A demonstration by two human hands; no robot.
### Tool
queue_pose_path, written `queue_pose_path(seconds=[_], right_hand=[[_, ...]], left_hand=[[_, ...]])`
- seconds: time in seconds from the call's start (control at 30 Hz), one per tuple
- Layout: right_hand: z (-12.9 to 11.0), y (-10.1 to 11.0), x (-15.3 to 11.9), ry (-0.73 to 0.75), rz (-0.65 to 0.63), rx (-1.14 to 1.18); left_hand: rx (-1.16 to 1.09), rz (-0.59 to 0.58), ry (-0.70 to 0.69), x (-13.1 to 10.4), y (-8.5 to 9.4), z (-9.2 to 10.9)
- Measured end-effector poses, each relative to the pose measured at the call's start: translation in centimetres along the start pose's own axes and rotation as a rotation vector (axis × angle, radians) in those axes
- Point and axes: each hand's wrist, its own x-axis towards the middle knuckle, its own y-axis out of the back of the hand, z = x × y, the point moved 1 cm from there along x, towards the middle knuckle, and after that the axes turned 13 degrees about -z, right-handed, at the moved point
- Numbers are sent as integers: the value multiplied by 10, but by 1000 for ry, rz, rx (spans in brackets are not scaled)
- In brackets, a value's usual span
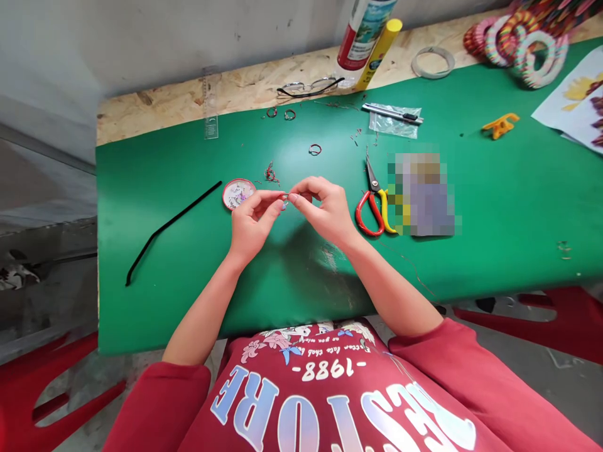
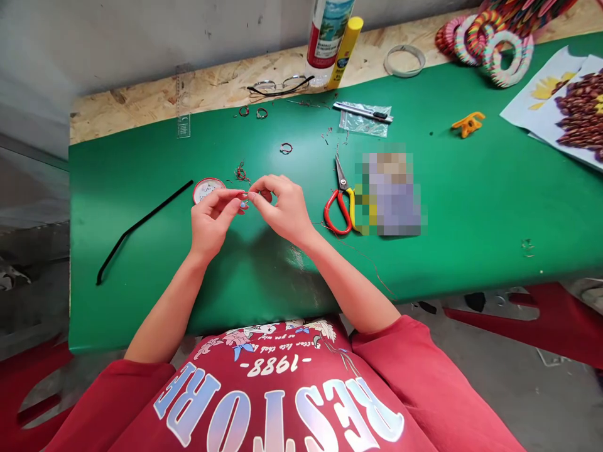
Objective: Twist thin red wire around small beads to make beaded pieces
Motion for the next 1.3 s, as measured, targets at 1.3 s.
queue_pose_path(seconds=[1.3], right_hand=[[-11, -2, -7, 229, -18, -120]], left_hand=[[-486, -78, 130, 7, 2, -1]])
